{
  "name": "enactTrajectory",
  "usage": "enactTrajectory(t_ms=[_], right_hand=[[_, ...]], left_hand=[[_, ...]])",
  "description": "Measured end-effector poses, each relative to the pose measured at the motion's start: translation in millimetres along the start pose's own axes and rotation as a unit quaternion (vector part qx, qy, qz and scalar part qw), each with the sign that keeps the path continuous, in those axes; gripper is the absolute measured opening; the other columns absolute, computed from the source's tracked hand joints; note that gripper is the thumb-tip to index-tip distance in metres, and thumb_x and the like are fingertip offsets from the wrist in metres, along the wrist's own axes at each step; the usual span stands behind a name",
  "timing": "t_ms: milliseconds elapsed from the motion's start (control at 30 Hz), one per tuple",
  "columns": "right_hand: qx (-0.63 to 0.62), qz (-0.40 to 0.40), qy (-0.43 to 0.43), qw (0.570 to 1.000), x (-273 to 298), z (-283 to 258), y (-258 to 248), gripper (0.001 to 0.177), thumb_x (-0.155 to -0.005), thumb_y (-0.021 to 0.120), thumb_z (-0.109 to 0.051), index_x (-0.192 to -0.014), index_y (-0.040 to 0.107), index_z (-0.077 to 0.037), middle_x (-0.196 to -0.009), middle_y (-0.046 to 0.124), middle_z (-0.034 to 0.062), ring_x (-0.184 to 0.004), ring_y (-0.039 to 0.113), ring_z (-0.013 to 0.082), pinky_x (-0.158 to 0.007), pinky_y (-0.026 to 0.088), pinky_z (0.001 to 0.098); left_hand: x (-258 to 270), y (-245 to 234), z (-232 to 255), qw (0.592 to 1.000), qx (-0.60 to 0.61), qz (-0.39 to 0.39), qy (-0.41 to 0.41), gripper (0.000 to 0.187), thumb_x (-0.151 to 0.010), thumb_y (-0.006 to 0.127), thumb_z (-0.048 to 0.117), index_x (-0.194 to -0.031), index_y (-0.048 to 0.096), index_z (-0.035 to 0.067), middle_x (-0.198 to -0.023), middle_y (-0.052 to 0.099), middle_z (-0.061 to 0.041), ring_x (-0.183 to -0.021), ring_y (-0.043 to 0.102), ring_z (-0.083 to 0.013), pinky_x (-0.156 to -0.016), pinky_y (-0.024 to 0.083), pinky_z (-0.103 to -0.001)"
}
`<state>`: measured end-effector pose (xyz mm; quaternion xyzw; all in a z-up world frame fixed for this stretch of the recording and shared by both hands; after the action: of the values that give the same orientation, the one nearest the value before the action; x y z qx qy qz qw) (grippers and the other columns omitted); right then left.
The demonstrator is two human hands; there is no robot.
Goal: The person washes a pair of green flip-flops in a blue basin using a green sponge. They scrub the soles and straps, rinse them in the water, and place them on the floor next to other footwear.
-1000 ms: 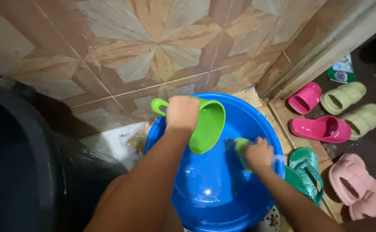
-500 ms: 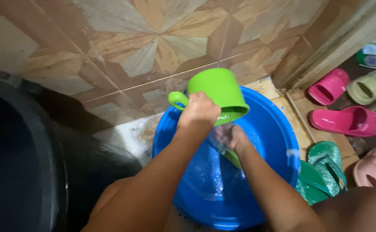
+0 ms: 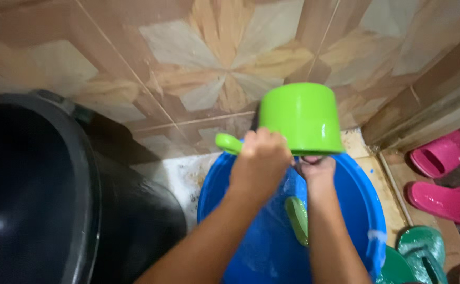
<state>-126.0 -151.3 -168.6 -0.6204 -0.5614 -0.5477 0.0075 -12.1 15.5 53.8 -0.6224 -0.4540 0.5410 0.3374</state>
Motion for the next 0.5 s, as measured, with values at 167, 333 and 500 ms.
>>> enactTrajectory(t_ms=[167,333,500], right_hand=[[0.006,-0.04,-0.035,0.999,43,-37,30,0.041,-0.097,0.047,-0.049,-0.112,0.072,-0.02,-0.105,0.076,0.0043,-0.097,0.071,0.0249,-0.075,0.056,0.0522],[0.132,-0.09,-0.186,0.969,94,-65,46,0.043,-0.096,0.043,-0.046,-0.118,0.068,-0.019,-0.112,0.074,0.0087,-0.097,0.072,0.0304,-0.071,0.054,0.0496],[0.351,-0.244,-0.249,0.869,198,-73,136,0.031,-0.107,0.058,-0.038,-0.123,0.063,-0.012,-0.115,0.067,0.0083,-0.1,0.068,0.0248,-0.086,0.059,0.0485]], left_hand=[[8,-24,-9,0.991,0.063,0.12,0.015,0.006,-0.084,0.065,0.021,-0.083,0.068,0.016,-0.08,0.061,-0.003,-0.084,0.06,-0.0235,-0.072,0.046,-0.039],[23,-70,-40,0.972,0.12,0.2,-0.01,0.012,-0.083,0.065,0.018,-0.093,0.07,0.014,-0.081,0.06,-0.002,-0.084,0.058,-0.0242,-0.071,0.044,-0.04],[40,-165,-74,0.978,0.013,0.208,-0.024,0.005,-0.079,0.066,0.02,-0.079,0.067,0.015,-0.082,0.06,-0.002,-0.088,0.06,-0.0244,-0.073,0.045,-0.04]])
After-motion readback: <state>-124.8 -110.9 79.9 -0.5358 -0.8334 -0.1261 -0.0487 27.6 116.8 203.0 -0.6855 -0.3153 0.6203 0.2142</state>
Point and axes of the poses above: each hand's wrist, its own x-axis away from the middle knuckle, its own y-axis out of the palm, z = x × y, the point moved 1 cm from there along -x, towards the middle knuckle
